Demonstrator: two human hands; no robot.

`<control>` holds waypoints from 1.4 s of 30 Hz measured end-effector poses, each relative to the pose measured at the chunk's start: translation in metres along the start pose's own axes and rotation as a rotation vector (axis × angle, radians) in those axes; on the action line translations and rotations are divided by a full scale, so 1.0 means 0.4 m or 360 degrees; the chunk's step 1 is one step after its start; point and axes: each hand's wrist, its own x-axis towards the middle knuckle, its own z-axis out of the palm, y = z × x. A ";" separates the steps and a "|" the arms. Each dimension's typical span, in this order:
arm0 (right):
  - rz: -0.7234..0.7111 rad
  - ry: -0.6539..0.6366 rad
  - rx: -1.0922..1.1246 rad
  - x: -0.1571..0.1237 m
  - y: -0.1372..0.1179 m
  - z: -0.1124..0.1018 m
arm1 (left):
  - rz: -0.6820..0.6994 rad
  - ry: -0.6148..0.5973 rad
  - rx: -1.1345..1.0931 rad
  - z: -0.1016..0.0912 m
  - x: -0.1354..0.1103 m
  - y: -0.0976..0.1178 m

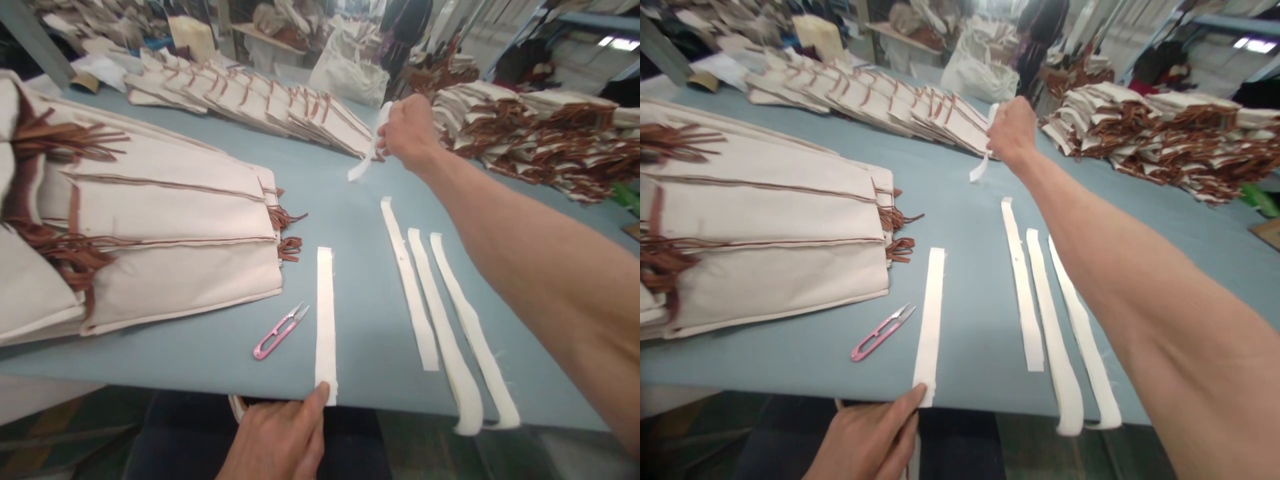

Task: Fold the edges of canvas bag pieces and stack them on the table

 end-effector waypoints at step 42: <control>0.0843 -0.0549 0.1405 -1.268 -0.159 -0.235 | -0.0807 0.0389 -0.2641 -0.154 -0.177 0.279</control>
